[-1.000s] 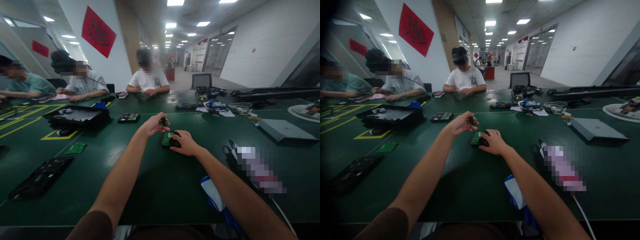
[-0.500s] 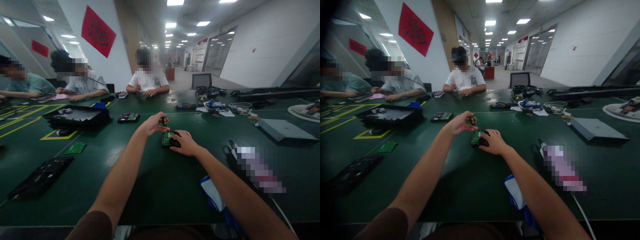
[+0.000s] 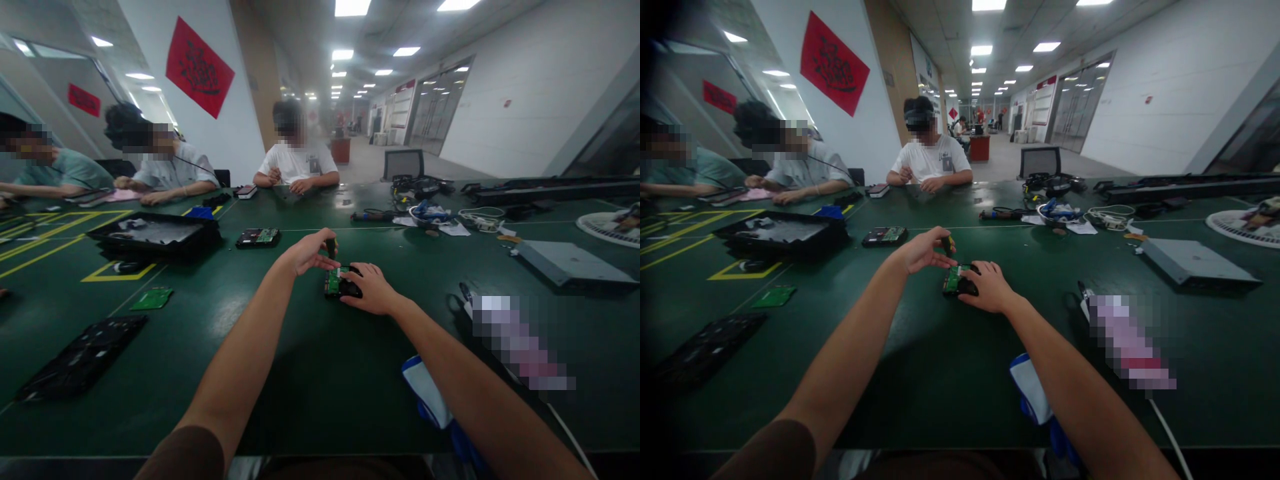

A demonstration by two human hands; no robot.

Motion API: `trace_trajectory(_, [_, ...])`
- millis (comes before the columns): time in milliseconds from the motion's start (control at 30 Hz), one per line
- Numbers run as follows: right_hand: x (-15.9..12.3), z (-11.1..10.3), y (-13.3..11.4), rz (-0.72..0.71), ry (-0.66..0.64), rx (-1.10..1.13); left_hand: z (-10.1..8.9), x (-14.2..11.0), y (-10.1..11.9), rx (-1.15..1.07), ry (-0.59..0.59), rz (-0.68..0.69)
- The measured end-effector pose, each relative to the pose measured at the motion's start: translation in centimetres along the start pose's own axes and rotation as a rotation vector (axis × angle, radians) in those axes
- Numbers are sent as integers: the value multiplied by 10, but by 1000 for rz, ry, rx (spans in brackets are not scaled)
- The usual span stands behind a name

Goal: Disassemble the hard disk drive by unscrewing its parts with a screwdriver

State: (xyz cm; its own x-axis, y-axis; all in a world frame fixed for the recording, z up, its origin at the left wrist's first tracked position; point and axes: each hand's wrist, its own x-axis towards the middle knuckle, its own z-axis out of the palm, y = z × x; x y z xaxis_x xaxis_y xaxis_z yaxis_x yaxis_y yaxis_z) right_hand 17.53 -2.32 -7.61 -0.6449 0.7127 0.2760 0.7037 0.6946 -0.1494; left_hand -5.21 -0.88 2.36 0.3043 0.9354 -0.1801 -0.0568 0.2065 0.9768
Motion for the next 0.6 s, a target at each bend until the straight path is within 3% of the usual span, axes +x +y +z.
trace_trajectory(333, [0,0,-1,5,-7,-9,-1,-1,3,124,43,-18])
trace_trajectory(600, [0,-1,-1,4,-7,-13,0,-1,1,185,-3,3])
